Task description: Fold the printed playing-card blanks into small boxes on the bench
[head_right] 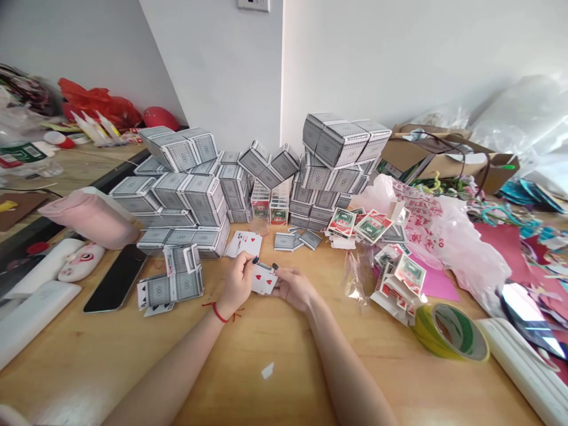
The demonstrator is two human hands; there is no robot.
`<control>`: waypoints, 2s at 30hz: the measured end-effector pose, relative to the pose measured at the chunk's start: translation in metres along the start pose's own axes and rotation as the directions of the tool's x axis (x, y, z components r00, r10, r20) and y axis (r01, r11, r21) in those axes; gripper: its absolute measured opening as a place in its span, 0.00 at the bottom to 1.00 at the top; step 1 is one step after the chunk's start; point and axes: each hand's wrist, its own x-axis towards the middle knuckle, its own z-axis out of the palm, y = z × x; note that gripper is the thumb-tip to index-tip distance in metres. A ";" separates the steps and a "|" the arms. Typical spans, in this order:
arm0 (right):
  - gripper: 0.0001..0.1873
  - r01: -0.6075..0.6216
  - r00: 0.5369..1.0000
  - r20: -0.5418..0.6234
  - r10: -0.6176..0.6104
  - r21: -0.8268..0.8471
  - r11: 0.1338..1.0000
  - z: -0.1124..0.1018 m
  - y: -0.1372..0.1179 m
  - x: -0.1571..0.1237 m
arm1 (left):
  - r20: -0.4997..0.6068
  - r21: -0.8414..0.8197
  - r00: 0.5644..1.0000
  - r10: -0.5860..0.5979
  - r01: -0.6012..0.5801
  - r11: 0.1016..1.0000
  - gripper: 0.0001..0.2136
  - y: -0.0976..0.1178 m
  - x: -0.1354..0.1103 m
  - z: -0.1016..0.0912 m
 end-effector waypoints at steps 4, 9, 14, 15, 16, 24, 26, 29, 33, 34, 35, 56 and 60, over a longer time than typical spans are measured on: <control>0.09 -0.049 0.997 0.056 0.048 0.017 0.999 -0.002 -0.003 -0.003 | 0.035 -0.013 0.999 0.008 -0.008 1.000 0.08 -0.001 0.001 -0.001; 0.11 -0.079 0.992 0.096 0.084 -0.054 0.995 -0.002 -0.005 -0.005 | 0.099 -0.021 0.995 0.032 -0.031 0.999 0.08 -0.002 0.003 -0.006; 0.12 -0.036 0.998 0.044 0.042 -0.132 0.991 -0.003 -0.001 -0.003 | 0.143 0.019 0.988 0.057 -0.061 0.998 0.08 0.000 0.003 -0.008; 0.12 -0.025 0.999 0.023 0.029 -0.143 0.989 -0.003 0.000 -0.002 | 0.149 0.028 0.987 0.058 -0.063 0.998 0.08 0.000 0.003 -0.008; 0.13 -0.016 1.000 0.003 0.016 -0.154 0.988 -0.003 0.001 -0.002 | 0.156 0.035 0.986 0.059 -0.065 0.997 0.08 0.001 0.003 -0.009; 0.13 -0.012 0.999 -0.050 0.002 -0.203 0.979 -0.001 0.003 -0.001 | 0.186 0.037 0.978 0.099 -0.107 0.994 0.07 0.003 0.003 -0.009; 0.13 -0.012 0.997 -0.075 -0.004 -0.217 0.976 0.000 0.003 -0.001 | 0.194 0.037 0.975 0.110 -0.120 0.992 0.07 0.004 0.003 -0.010; 0.13 -0.014 0.996 -0.093 -0.008 -0.232 0.973 0.000 0.005 -0.001 | 0.209 0.035 0.970 0.127 -0.137 0.990 0.06 0.005 0.004 -0.011; 0.14 -0.001 0.996 -0.087 -0.022 -0.252 0.968 0.002 0.004 -0.003 | 0.216 0.041 0.966 0.139 -0.151 0.988 0.07 0.006 0.005 -0.013; 0.14 -0.002 0.997 -0.081 -0.019 -0.259 0.966 0.002 0.003 -0.003 | 0.214 0.043 0.966 0.142 -0.155 0.987 0.07 0.006 0.005 -0.013; 0.14 -0.009 0.997 -0.072 -0.011 -0.267 0.964 0.002 0.002 -0.003 | 0.213 0.042 0.966 0.146 -0.158 0.987 0.07 0.005 0.005 -0.014; 0.06 0.067 0.875 -0.293 -0.386 -0.716 0.695 0.011 0.011 0.001 | 0.193 -0.064 0.974 -0.121 0.135 0.989 0.10 0.003 0.006 -0.009; 0.07 0.097 0.877 -0.307 -0.371 -0.641 0.761 0.006 0.009 0.003 | 0.222 -0.133 0.968 -0.113 0.145 0.980 0.08 0.006 0.004 -0.008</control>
